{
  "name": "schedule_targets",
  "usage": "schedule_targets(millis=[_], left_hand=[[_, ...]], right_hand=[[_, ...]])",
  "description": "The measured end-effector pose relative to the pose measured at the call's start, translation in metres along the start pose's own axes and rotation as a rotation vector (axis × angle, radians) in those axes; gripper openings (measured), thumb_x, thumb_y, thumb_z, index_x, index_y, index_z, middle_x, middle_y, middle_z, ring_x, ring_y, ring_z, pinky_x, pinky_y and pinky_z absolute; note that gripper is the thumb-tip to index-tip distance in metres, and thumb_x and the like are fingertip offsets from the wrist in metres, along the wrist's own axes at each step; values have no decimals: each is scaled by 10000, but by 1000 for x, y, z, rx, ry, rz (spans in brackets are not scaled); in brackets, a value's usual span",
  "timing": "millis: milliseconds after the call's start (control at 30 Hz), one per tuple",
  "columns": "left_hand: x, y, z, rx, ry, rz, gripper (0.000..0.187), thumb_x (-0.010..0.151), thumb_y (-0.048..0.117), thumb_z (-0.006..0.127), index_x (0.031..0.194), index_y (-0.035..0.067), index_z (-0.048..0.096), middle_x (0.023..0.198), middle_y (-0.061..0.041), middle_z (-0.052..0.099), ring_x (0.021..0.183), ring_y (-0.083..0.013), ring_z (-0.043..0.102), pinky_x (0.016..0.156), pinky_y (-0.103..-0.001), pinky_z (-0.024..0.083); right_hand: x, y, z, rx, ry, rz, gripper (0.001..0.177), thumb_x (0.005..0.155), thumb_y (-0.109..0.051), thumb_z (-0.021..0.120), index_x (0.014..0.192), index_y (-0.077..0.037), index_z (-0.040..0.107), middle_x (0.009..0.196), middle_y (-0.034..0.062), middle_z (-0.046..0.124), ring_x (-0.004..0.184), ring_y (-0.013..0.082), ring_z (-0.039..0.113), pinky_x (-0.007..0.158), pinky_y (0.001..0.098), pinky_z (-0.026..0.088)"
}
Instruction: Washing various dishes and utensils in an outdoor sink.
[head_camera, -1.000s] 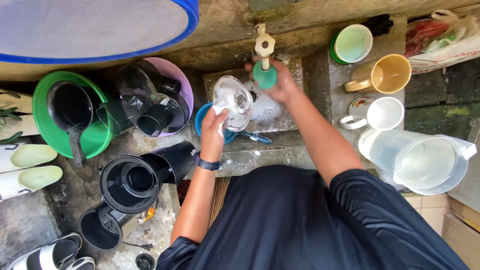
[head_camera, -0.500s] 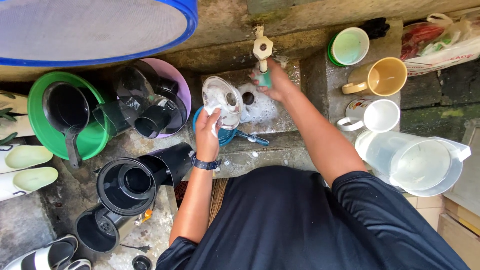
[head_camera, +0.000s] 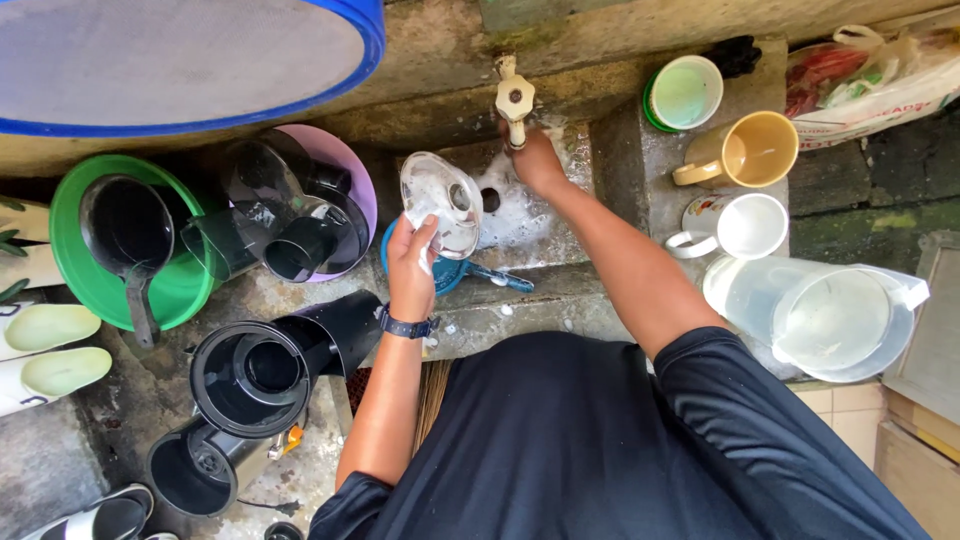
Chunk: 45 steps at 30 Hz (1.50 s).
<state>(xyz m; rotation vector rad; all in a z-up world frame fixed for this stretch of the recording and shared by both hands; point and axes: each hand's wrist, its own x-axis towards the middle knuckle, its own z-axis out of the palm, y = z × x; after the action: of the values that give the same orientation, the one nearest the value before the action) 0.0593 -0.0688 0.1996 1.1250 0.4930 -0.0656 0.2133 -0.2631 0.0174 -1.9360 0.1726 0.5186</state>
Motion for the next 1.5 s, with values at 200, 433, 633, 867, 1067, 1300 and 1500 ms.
schedule_targets(millis=[200, 433, 633, 867, 1067, 1300, 1500], left_hand=[[7, 10, 12, -6, -4, -27, 240, 1021, 148, 623, 1234, 39, 638, 1085, 24, 683, 923, -51, 607, 814, -229, 484], [21, -24, 0, 37, -9, -73, 227, 1016, 162, 617, 1220, 67, 646, 1002, 55, 663, 818, -24, 553, 720, -207, 437], [27, -33, -4, 161, -59, 16, 204, 1037, 168, 630, 1185, 33, 673, 909, 47, 628, 750, -33, 489, 654, -221, 379], [25, -27, -8, 212, -60, 10, 250, 1008, 168, 626, 1209, 23, 661, 957, 44, 668, 777, -32, 518, 686, -219, 411], [31, -38, -22, 252, -43, 16, 246, 1020, 158, 635, 1206, 0, 664, 949, 24, 666, 794, -49, 532, 701, -228, 426], [35, -32, -20, 247, -22, 30, 268, 1011, 157, 630, 1235, 13, 658, 948, 17, 664, 792, -52, 544, 698, -230, 440], [31, -20, -18, 272, 35, 72, 262, 1024, 175, 627, 1219, 2, 658, 973, 3, 686, 812, -57, 574, 708, -233, 470]], right_hand=[[-89, 14, -34, -673, -77, 7, 601, 1044, -478, 455, 874, 43, 700, 955, 307, 688, 896, 439, 680, 853, 542, 534], [-106, -59, -150, -690, 658, -285, 486, 973, -204, 639, 1325, 97, 488, 1192, 315, 523, 1070, 474, 511, 950, 593, 414], [-53, -43, -184, -716, 852, -300, 336, 881, -11, 692, 1188, 33, 565, 1256, 309, 436, 1203, 463, 445, 977, 578, 411], [-37, -27, -194, -862, 783, -153, 229, 802, -170, 824, 942, -18, 725, 1032, 250, 645, 1055, 441, 574, 892, 541, 484], [-19, -7, -196, -786, 624, 28, 232, 890, -205, 787, 927, 21, 748, 954, 270, 703, 895, 420, 688, 786, 490, 558], [-59, -53, -205, -726, 915, -437, 106, 901, -91, 736, 987, -31, 752, 927, 181, 734, 826, 349, 729, 698, 441, 593], [-79, -87, -126, 562, 191, 189, 341, 949, -243, 653, 1215, -46, 571, 1147, 168, 678, 1029, 308, 714, 765, 461, 632]])
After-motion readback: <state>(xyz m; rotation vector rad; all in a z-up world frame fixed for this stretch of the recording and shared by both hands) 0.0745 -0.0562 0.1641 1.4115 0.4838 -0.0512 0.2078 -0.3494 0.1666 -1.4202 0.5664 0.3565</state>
